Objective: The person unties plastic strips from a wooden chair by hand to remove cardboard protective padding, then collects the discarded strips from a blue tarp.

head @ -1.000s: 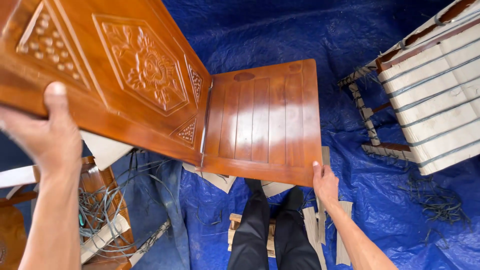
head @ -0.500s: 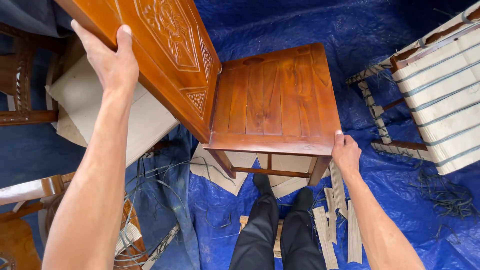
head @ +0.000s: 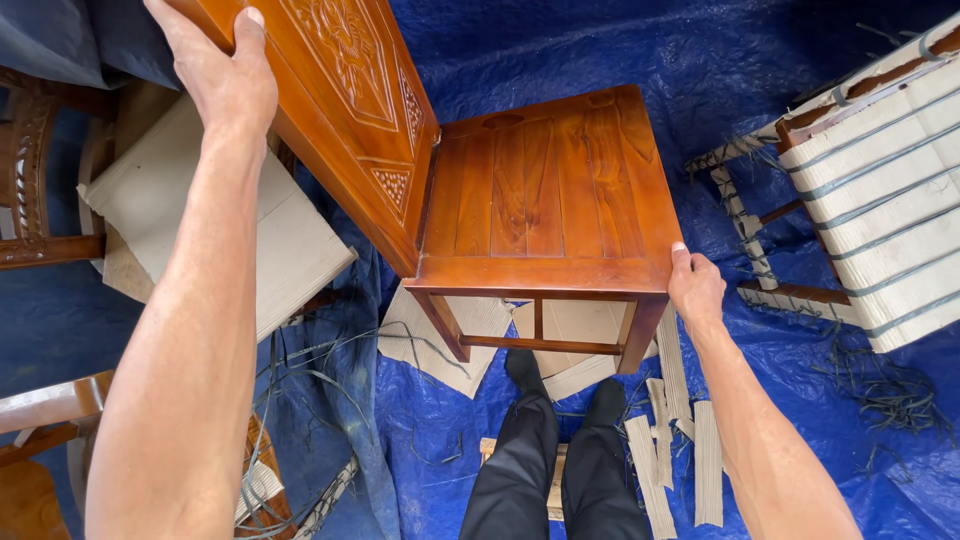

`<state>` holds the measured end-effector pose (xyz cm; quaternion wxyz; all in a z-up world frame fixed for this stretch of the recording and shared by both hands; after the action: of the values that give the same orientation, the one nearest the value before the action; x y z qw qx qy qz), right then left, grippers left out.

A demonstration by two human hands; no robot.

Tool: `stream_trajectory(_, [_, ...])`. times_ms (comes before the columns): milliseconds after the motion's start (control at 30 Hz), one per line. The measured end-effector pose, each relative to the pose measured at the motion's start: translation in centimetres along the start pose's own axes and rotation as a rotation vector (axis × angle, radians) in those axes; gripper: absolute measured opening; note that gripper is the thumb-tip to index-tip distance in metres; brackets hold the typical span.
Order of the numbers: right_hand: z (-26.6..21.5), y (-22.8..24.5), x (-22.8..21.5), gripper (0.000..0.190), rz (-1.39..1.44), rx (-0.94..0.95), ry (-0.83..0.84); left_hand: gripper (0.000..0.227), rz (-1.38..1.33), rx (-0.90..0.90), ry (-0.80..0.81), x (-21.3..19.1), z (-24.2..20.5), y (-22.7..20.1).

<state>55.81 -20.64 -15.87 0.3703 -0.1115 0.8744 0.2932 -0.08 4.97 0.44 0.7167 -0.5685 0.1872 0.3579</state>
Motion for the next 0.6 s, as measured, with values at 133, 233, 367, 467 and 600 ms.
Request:
stream_trajectory(133, [-0.3,1.1,-0.3,0.057,0.015,0.031,0.014,0.083,-0.011,0.029,0.002,0.6,0.8,1.2])
stream_trajectory(233, [-0.1,1.3,-0.3,0.057,0.024,0.055,0.018,0.083,0.072,0.097,-0.005,0.4,0.9,1.9])
stream_trajectory(367, [0.1,1.1,0.1,0.058,0.029,0.064,0.011,0.084,0.069,0.110,0.000,0.3,1.2,1.9])
stream_trajectory(467, [0.2,0.8,0.1,0.058,0.046,0.076,-0.013,0.086,0.016,0.052,0.011,0.4,1.6,1.7])
stream_trajectory(600, [-0.3,-0.3,0.1,0.053,0.139,0.069,-0.057,0.088,-0.020,0.077,-0.031,0.3,2.0,2.9])
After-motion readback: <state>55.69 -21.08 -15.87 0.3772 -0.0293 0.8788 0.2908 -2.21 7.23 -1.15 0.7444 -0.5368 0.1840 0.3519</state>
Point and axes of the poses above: each hand's wrist, its own z-axis towards the middle knuckle, its own x-axis out of the palm, y = z × x, the point moved 2 cm from there along z, towards the middle knuckle, and after that the axes turned 6 degrees about x, right-handed, at the moved point
